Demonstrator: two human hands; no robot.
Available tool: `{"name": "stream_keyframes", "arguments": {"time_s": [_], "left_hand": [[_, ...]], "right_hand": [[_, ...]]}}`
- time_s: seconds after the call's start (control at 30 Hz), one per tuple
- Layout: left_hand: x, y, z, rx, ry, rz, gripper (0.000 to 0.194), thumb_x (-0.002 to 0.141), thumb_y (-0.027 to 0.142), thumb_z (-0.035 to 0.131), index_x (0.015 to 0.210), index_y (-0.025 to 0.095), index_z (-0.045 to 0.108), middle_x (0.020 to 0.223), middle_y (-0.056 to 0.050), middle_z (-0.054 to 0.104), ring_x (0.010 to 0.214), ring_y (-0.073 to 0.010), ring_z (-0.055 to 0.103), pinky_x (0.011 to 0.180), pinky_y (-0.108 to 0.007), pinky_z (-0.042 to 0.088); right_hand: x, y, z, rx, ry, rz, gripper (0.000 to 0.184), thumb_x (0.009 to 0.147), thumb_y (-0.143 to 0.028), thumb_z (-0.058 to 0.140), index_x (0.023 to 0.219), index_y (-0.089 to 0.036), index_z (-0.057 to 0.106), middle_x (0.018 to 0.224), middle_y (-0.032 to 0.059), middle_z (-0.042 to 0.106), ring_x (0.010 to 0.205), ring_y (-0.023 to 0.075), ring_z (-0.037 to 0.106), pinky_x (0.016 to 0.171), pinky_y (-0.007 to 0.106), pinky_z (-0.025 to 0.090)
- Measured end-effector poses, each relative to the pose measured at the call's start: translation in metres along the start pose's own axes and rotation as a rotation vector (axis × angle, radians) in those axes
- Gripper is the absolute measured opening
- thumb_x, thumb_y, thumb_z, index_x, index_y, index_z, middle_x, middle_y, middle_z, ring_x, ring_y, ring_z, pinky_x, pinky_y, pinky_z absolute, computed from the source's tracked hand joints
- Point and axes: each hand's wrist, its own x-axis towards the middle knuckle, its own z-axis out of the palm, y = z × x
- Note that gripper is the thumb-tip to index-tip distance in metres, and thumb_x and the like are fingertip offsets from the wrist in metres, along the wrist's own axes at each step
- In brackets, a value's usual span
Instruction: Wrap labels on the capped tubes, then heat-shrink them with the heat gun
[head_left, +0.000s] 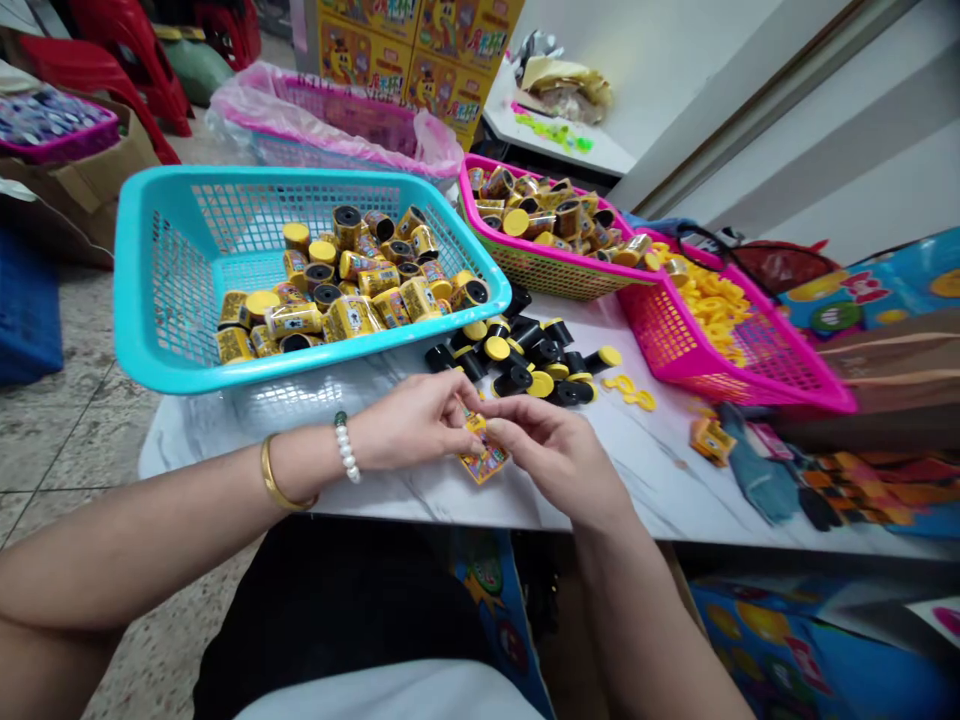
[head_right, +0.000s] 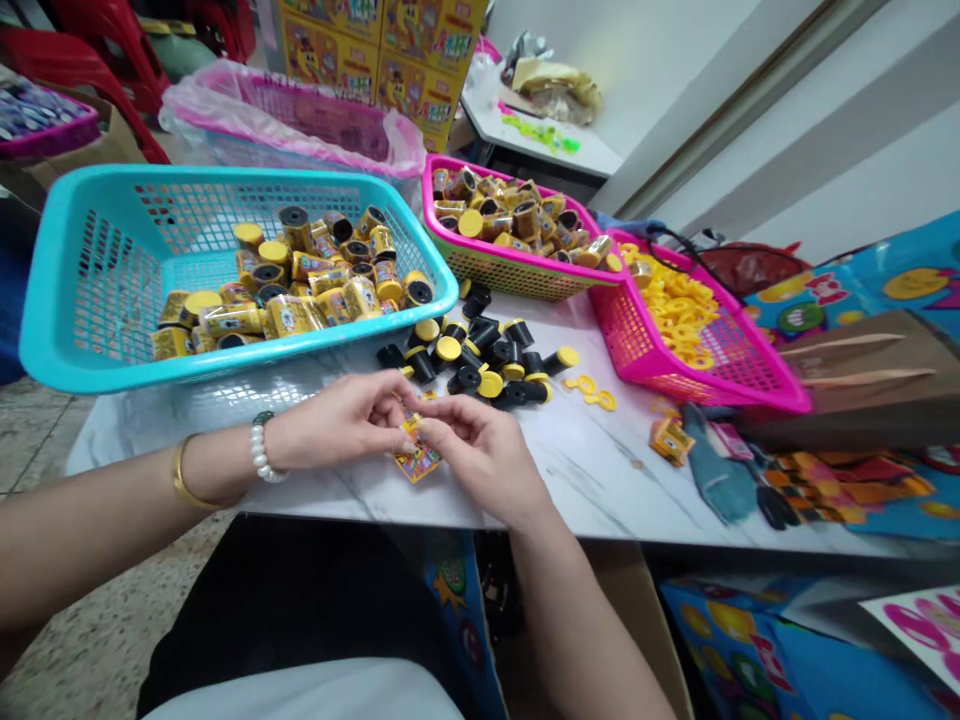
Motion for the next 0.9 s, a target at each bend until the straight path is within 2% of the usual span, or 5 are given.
{"name": "stream_keyframes", "arguments": {"time_s": [0.13,0.33,0.6,0.77,0.9], "left_hand": [[-0.001,0.001,0.001,-0.004,0.058,0.044,0.030,0.073,0.019,0.074,0.091,0.019,0.050,0.064,0.006,0.063,0.061,-0.0106,0.059,0.058,-0.020,0.042],[-0.009,0.007,0.009,0.048,0.410,0.149,0.025,0.081,0.036,0.068,0.072,0.017,0.056,0.061,0.002,0.058,0.055,-0.0088,0.049,0.052,-0.021,0.036],[-0.012,0.012,0.016,-0.210,0.340,-0.032,0.038,0.075,0.049,0.070,0.058,0.016,0.066,0.045,0.003,0.046,0.048,-0.0082,0.039,0.044,-0.021,0.027],[-0.009,0.013,0.014,-0.379,0.293,-0.174,0.040,0.065,0.051,0.078,0.075,0.012,0.076,0.043,0.006,0.043,0.041,-0.0055,0.031,0.041,-0.021,0.022],[-0.008,0.013,0.013,-0.508,0.312,-0.201,0.036,0.059,0.043,0.084,0.073,0.011,0.073,0.042,0.008,0.043,0.039,-0.0037,0.030,0.039,-0.019,0.020]], "right_hand": [[0.004,0.001,0.005,0.043,-0.088,0.073,0.035,0.080,-0.050,0.071,0.075,-0.015,0.070,0.063,-0.0003,0.066,0.050,0.0086,0.053,0.047,0.021,0.044],[-0.003,0.005,0.017,-0.102,0.427,-0.056,0.043,0.083,-0.050,0.070,0.058,-0.017,0.061,0.044,-0.0039,0.053,0.040,0.0075,0.044,0.040,0.020,0.035],[-0.008,0.006,0.028,-0.089,0.732,-0.165,0.036,0.083,-0.048,0.072,0.064,-0.017,0.067,0.044,-0.0044,0.054,0.040,0.0094,0.049,0.041,0.021,0.041],[-0.009,0.012,0.034,-0.197,0.730,-0.348,0.028,0.088,-0.035,0.069,0.066,-0.018,0.067,0.050,-0.0046,0.057,0.045,0.0097,0.052,0.047,0.023,0.044],[-0.009,0.019,0.038,-0.324,0.666,-0.470,0.017,0.088,-0.024,0.068,0.072,-0.019,0.069,0.061,-0.0027,0.062,0.054,0.0108,0.056,0.055,0.025,0.047]]}}
